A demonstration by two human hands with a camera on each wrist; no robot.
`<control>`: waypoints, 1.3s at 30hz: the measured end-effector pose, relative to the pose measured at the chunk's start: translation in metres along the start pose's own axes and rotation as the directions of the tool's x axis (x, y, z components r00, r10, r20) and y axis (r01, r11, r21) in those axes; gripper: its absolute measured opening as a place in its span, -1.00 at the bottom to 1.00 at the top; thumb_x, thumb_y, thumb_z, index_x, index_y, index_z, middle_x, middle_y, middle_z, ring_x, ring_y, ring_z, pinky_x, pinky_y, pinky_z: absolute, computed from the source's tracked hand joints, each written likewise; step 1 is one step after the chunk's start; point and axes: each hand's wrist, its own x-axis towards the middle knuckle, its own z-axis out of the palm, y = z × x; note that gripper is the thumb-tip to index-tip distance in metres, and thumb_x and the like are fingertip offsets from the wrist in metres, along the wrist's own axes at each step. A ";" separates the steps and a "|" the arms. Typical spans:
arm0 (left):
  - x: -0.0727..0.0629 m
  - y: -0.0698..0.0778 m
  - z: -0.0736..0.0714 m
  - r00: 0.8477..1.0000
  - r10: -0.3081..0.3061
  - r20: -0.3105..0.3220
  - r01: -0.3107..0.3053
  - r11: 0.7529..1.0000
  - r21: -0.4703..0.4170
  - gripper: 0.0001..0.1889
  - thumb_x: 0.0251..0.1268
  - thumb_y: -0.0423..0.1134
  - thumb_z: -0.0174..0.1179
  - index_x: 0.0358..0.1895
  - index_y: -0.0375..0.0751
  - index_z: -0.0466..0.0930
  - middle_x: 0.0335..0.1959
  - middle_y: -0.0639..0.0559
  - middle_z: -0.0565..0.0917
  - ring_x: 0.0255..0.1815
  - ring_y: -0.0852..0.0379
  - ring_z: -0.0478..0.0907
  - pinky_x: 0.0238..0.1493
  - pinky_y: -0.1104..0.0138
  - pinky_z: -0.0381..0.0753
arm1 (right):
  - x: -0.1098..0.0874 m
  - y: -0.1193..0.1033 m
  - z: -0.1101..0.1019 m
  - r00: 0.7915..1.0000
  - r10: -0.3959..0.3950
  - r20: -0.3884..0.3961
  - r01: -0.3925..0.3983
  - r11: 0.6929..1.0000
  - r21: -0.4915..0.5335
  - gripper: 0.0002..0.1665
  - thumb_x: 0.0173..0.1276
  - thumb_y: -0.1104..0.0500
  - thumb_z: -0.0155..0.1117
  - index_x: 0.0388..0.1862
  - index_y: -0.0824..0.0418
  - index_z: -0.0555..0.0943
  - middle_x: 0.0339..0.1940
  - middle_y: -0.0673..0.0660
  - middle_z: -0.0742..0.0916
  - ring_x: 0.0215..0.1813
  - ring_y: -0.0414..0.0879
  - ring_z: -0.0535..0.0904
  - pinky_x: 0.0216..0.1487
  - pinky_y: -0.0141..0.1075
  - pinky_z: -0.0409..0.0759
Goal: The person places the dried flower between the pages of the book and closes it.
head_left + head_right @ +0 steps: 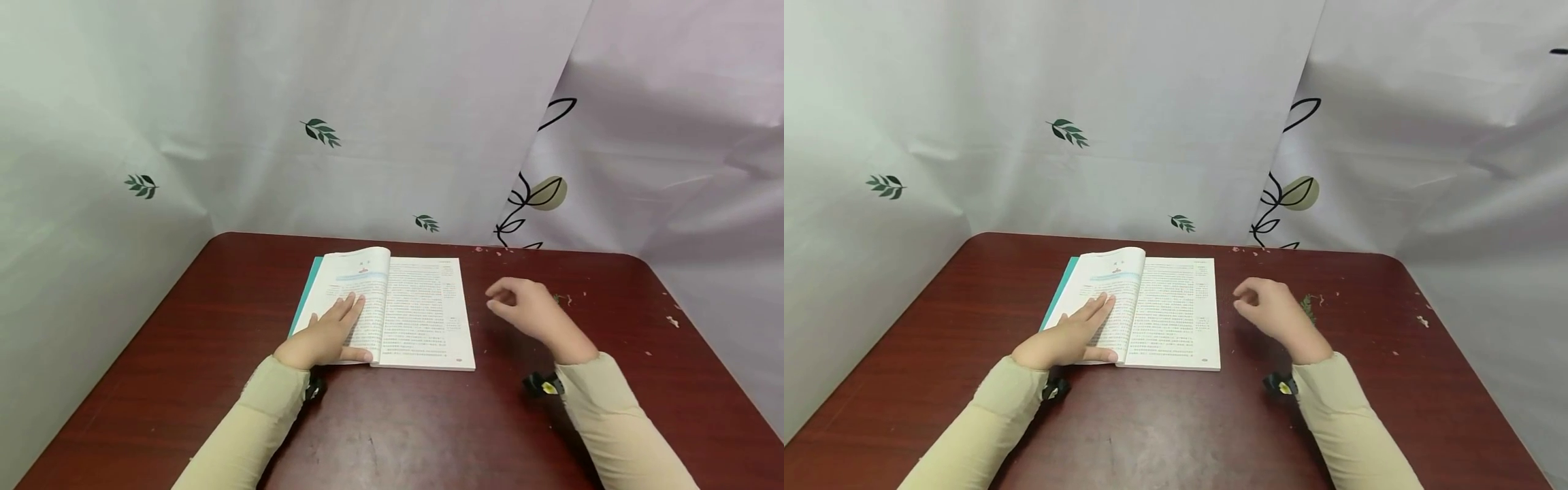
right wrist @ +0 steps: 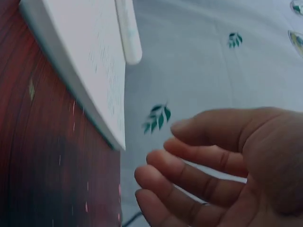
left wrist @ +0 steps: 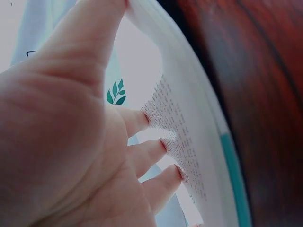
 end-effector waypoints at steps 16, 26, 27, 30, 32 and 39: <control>0.000 -0.001 0.001 1.000 -0.007 0.021 0.008 0.999 -0.035 0.13 0.24 0.22 0.34 0.66 -0.25 -0.15 0.66 -0.25 -0.13 0.65 -0.26 -0.19 0.42 -0.42 -0.11 | -0.027 0.043 -0.015 0.944 0.308 0.117 -0.295 0.948 -0.120 -0.70 0.27 0.11 0.44 -0.58 0.22 0.61 -0.60 0.01 0.61 -0.49 -0.07 0.47 -0.45 -0.23 0.41; 0.000 0.000 -0.001 1.000 -0.023 0.018 0.023 1.000 -0.013 0.14 0.23 0.23 0.34 0.66 -0.24 -0.15 0.66 -0.24 -0.12 0.65 -0.25 -0.17 0.42 -0.42 -0.11 | -0.025 0.047 -0.008 0.949 0.294 0.111 -0.277 0.950 -0.142 -0.52 0.31 0.26 0.30 -0.81 0.12 0.43 -0.79 -0.07 0.39 -0.63 -0.14 0.34 -0.50 -0.26 0.33; 0.000 0.000 -0.002 1.000 -0.025 0.018 0.025 1.000 -0.008 0.14 0.23 0.23 0.33 0.66 -0.24 -0.15 0.66 -0.24 -0.12 0.65 -0.26 -0.17 0.42 -0.42 -0.10 | -0.025 0.047 -0.008 0.949 0.294 0.114 -0.276 0.950 -0.148 -0.48 0.32 0.28 0.27 -0.84 0.10 0.37 -0.80 -0.09 0.34 -0.64 -0.16 0.28 -0.51 -0.27 0.30; 0.000 0.001 -0.003 0.999 -0.030 0.024 0.030 1.000 -0.002 0.15 0.23 0.24 0.32 0.66 -0.23 -0.16 0.67 -0.24 -0.12 0.65 -0.26 -0.16 0.43 -0.40 -0.10 | -0.026 0.044 -0.006 0.950 0.288 0.117 -0.266 0.949 -0.172 -0.41 0.28 0.35 0.16 -0.87 0.02 0.20 -0.80 -0.11 0.18 -0.65 -0.20 0.10 -0.52 -0.30 0.20; 0.000 0.002 -0.003 0.999 -0.033 0.028 0.033 0.999 -0.002 0.15 0.23 0.25 0.32 0.66 -0.23 -0.16 0.66 -0.25 -0.12 0.65 -0.27 -0.15 0.43 -0.40 -0.09 | -0.026 0.042 -0.005 0.952 0.278 0.125 -0.252 0.949 -0.191 -0.41 0.25 0.39 0.07 -0.86 0.00 0.13 -0.79 -0.12 0.12 -0.63 -0.21 0.01 -0.51 -0.31 0.13; -0.001 0.003 -0.003 0.999 -0.027 0.032 0.028 1.000 -0.010 0.14 0.24 0.24 0.32 0.66 -0.24 -0.16 0.66 -0.26 -0.12 0.64 -0.27 -0.15 0.42 -0.41 -0.10 | -0.028 0.038 -0.002 0.949 0.264 0.174 -0.219 0.945 -0.244 -0.35 0.38 0.36 0.08 -0.86 -0.01 0.13 -0.80 -0.12 0.13 -0.66 -0.22 0.02 -0.55 -0.33 0.10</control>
